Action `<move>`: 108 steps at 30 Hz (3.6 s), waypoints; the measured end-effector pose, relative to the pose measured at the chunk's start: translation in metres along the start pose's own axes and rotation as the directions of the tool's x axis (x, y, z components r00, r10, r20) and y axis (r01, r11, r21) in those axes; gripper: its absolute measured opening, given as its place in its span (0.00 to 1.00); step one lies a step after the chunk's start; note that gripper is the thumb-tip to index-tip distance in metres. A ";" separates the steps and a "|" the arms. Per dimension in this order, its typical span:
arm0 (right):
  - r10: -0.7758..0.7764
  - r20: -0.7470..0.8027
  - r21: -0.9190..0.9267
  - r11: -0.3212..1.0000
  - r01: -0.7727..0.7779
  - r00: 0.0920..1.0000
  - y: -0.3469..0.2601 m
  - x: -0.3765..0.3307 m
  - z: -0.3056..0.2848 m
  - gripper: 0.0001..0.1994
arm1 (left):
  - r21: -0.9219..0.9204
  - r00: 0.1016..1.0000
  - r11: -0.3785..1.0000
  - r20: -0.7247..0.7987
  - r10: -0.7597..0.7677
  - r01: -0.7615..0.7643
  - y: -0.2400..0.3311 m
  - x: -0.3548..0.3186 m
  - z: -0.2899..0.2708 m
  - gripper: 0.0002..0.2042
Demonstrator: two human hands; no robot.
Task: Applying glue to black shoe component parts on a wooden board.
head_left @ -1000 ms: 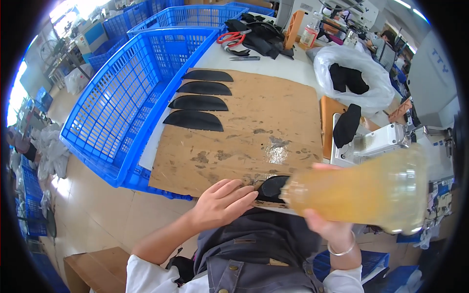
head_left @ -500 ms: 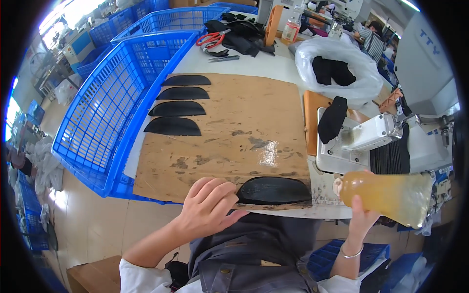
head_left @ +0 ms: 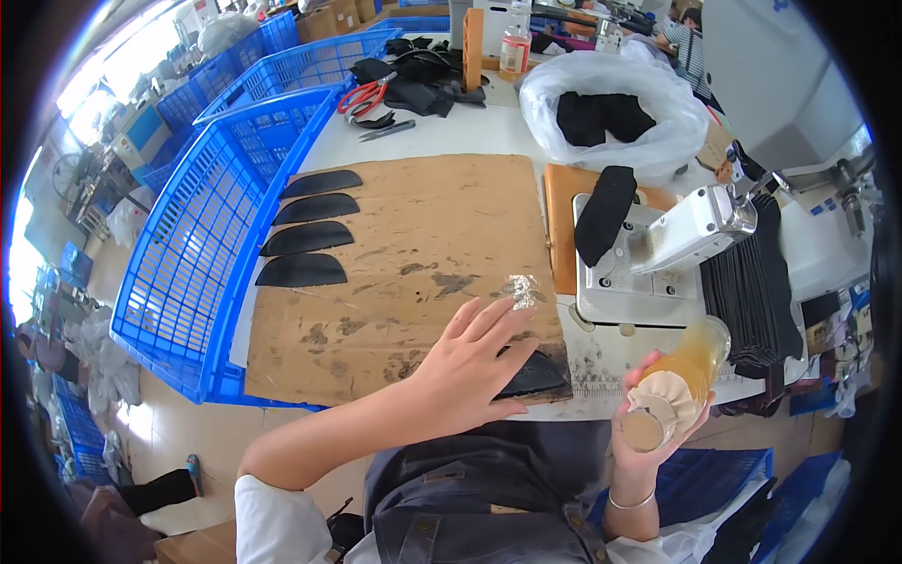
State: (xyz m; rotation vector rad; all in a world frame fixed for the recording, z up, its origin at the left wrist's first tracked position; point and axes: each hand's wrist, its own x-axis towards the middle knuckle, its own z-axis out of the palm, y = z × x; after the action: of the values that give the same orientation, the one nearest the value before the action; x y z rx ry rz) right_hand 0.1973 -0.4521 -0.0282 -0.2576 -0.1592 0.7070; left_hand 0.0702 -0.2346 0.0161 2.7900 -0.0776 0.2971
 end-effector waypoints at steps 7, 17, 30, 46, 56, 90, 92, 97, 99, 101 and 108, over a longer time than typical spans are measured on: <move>0.018 -0.030 0.055 0.998 -0.016 0.999 0.005 0.001 -0.002 0.38 | -0.071 0.995 0.997 -0.104 -0.007 0.000 0.002 -0.003 -0.001 0.25; 0.178 0.038 0.045 0.983 -0.180 0.983 0.024 0.006 0.012 0.39 | -0.198 0.951 0.975 -0.272 -0.151 0.098 0.002 -0.001 0.009 0.23; 0.190 0.018 -0.001 0.982 -0.190 0.982 0.035 0.013 0.014 0.37 | -0.415 0.870 0.901 -0.387 -0.304 0.130 -0.001 -0.017 0.002 0.08; 0.217 0.176 -0.172 0.967 -0.188 0.960 0.030 0.021 0.003 0.29 | 0.427 0.772 0.756 -0.615 -0.158 0.496 -0.075 -0.138 -0.049 0.08; 0.201 0.232 -0.116 0.977 -0.179 0.952 0.030 0.020 0.004 0.26 | 0.178 0.727 0.826 -0.595 -0.343 0.535 -0.093 -0.143 -0.028 0.08; 0.233 0.260 -0.075 0.972 -0.221 0.937 0.030 0.018 0.004 0.31 | -0.222 0.549 0.739 -0.542 -0.636 0.637 -0.085 -0.149 -0.028 0.05; 0.233 0.260 -0.075 0.972 -0.221 0.937 0.029 0.017 0.004 0.31 | -0.135 0.626 0.780 -0.522 -0.580 0.611 -0.087 -0.151 -0.031 0.05; 0.228 0.254 -0.072 0.974 -0.217 0.940 0.029 0.017 0.004 0.31 | -0.155 0.653 0.808 -0.513 -0.558 0.569 -0.090 -0.152 -0.034 0.04; 0.230 0.259 -0.074 0.973 -0.218 0.938 0.030 0.017 0.005 0.30 | -0.182 0.644 0.801 -0.506 -0.574 0.570 -0.093 -0.153 -0.034 0.04; 0.237 0.260 -0.075 0.971 -0.225 0.936 0.031 0.017 0.006 0.30 | -0.273 0.616 0.790 -0.506 -0.604 0.550 -0.097 -0.155 -0.033 0.05; 0.213 0.124 -0.078 0.976 -0.205 0.969 0.030 0.014 0.006 0.33 | -0.285 0.719 0.798 -0.347 -0.602 0.531 -0.100 -0.152 -0.050 0.05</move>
State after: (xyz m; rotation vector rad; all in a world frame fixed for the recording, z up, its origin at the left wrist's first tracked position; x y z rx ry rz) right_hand 0.1883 -0.4199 -0.0301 -0.2924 -0.2841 0.9305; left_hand -0.0787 -0.1205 -0.0025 2.3606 0.8145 0.6839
